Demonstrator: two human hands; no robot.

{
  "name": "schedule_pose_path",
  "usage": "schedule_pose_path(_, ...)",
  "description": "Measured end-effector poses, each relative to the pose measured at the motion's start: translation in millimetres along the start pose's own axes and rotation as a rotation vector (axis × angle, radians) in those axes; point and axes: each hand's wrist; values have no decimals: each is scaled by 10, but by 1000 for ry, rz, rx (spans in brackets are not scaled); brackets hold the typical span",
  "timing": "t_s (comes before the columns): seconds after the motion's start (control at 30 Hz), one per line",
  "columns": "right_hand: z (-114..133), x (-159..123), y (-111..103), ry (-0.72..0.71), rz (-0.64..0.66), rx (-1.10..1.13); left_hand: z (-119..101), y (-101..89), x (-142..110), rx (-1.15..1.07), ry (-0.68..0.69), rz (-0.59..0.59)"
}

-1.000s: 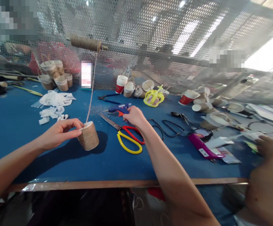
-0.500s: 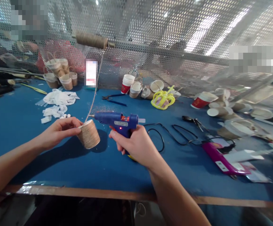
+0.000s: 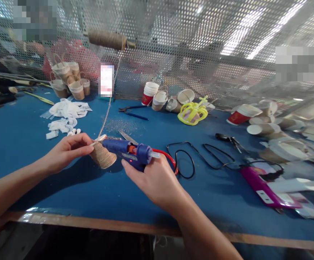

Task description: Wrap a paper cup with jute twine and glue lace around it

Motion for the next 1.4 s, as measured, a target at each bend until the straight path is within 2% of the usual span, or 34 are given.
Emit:
schedule_pose_path(0.27,-5,-23,31,-17,22,-62,14,1,16,3,3,22)
schedule_pose_path(0.47,18,-3,-8,-99,25,-121,35,-4,14,-22,5,25)
schedule_pose_path(0.7,53,10,-2,10,80,-125,6,-15,-4,-8,-2,41)
schedule_pose_path(0.9,52,39,-53,-68,70,-130,-13,-1,2,-23,2,11)
schedule_pose_path(1.0,45,27,-38,-23,101,-107,-14,-2,2,-19,7,15)
schedule_pose_path(1.17,-12,-1,20,31,41,-14,-2,-26,10,-19,-15,47)
schedule_pose_path(1.4,-25,29,4,121,44,0,1,-58,34,-64,-38,60)
Point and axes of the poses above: each hand's wrist, its own x-axis towards the middle knuckle, its own y-axis out of the palm, z = x × y, and after that the axes turned 4 degrees about -z, right-handed
